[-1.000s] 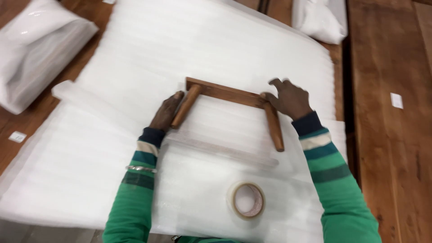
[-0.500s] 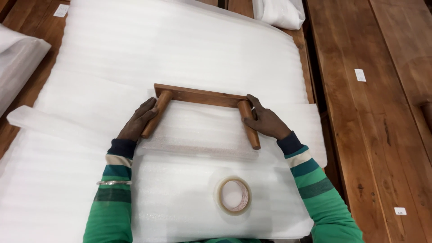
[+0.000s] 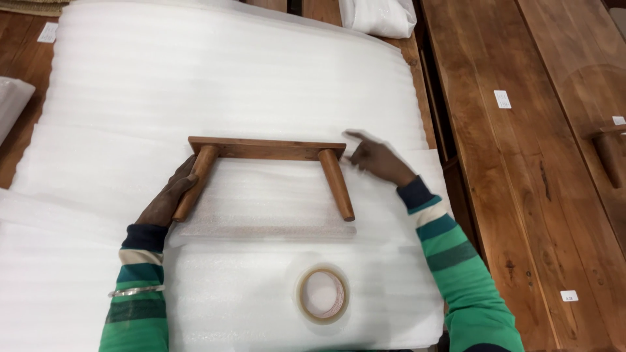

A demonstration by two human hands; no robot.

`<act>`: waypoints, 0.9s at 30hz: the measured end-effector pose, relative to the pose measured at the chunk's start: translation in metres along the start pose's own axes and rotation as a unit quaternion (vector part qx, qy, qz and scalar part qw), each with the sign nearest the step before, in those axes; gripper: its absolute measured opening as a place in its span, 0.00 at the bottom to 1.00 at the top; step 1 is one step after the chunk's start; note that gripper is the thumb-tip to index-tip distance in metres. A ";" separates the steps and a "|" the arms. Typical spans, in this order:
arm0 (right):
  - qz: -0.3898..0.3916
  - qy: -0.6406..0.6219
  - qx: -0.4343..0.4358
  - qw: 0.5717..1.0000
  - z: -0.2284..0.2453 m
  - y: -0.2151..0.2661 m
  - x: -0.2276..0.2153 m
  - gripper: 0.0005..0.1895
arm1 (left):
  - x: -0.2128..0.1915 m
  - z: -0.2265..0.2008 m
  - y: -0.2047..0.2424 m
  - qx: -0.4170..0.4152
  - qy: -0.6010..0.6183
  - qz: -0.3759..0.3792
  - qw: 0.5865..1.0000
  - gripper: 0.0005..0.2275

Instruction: Wrapping small wooden stools with protective foam and securing with tape.

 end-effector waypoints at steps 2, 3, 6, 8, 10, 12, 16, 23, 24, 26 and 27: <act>-0.272 -0.041 -0.048 0.960 -0.101 -0.040 -0.044 0.20 | 0.000 0.004 -0.003 -0.011 -0.008 -0.004 1.000 0.38; -0.273 -0.042 -0.048 0.960 -0.108 -0.043 -0.061 0.20 | -0.001 0.006 -0.005 -0.011 -0.009 -0.004 1.000 0.38; -0.454 0.026 -0.048 0.889 -0.122 -0.039 -0.117 0.26 | 0.000 0.009 -0.007 -0.007 -0.001 -0.002 1.000 0.39; -0.339 -0.162 0.164 0.912 -0.153 -0.054 -0.115 0.29 | 0.000 0.007 -0.006 -0.005 0.001 -0.004 1.000 0.39; -0.409 -0.168 0.123 0.889 -0.147 -0.054 -0.122 0.30 | -0.001 0.008 -0.009 -0.001 -0.002 -0.008 1.000 0.39; -0.474 -0.175 0.081 0.859 -0.130 -0.048 -0.130 0.32 | -0.003 0.008 -0.009 0.003 -0.006 -0.012 1.000 0.39; -0.505 -0.193 0.059 0.839 -0.097 -0.033 -0.135 0.35 | -0.002 0.009 -0.007 -0.004 -0.026 -0.017 1.000 0.38; -0.468 -0.276 0.029 0.839 -0.088 -0.026 -0.136 0.26 | -0.001 0.009 -0.007 -0.003 -0.021 -0.021 1.000 0.39; -0.468 -0.276 0.028 0.839 -0.096 -0.031 -0.134 0.26 | -0.002 0.009 -0.007 -0.003 -0.021 -0.021 1.000 0.39; -0.537 -0.090 -0.053 0.837 -0.099 -0.032 -0.138 0.28 | -0.001 0.007 -0.006 0.003 -0.017 -0.022 1.000 0.39; -0.537 -0.090 -0.052 0.837 -0.102 -0.033 -0.137 0.28 | 0.000 0.008 -0.006 0.003 -0.017 -0.021 1.000 0.39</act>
Point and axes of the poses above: each hand's wrist, its own y-axis away from the middle knuckle, its own x-axis out of the palm, z = x × y, the point moved 5 cm from there along -y, towards the middle knuckle, and after that the axes turned 2 degrees about -x, right-handed, at the moved point
